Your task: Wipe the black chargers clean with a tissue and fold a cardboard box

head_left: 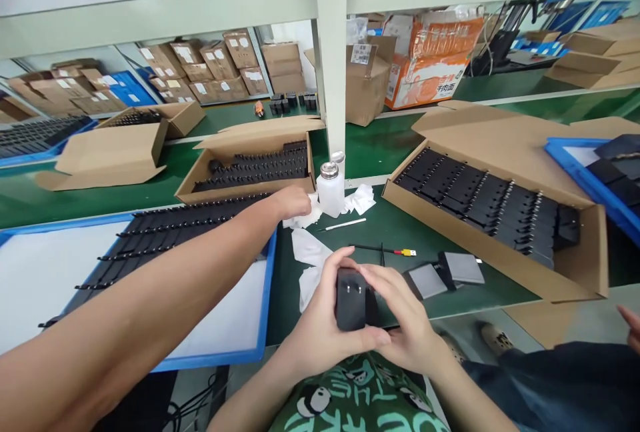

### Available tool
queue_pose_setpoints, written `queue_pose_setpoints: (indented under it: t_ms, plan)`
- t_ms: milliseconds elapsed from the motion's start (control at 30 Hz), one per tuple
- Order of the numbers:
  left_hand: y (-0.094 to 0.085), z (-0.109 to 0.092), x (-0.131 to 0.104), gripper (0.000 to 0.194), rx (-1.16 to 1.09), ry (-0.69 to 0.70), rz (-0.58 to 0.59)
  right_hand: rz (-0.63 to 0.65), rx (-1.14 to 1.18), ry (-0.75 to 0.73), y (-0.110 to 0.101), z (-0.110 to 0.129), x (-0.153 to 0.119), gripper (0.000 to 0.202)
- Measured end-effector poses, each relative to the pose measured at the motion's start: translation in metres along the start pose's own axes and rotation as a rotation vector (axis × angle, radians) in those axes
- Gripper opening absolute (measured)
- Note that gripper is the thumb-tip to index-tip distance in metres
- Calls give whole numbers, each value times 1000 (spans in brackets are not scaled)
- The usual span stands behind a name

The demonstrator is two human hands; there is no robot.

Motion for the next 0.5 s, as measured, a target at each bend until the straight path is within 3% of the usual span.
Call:
queue_pose_setpoints:
  t_ms: [333,500]
  plan:
    - [0,1,-5,94,-89,82,2,1,92,6,-1,7,6,57]
    - [-2,-2,-5,96,-56,100,-8,-9,149,-59,0,7,11,59]
Point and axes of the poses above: each hand's wrist, its own x-axis towards the middle knuckle, its own y-axis out of the palm, z = x × y, the point moved 4 cm from there along x, towards the middle knuckle, and after that the axes turned 5 degrees about -z, right-handed, at the moved point
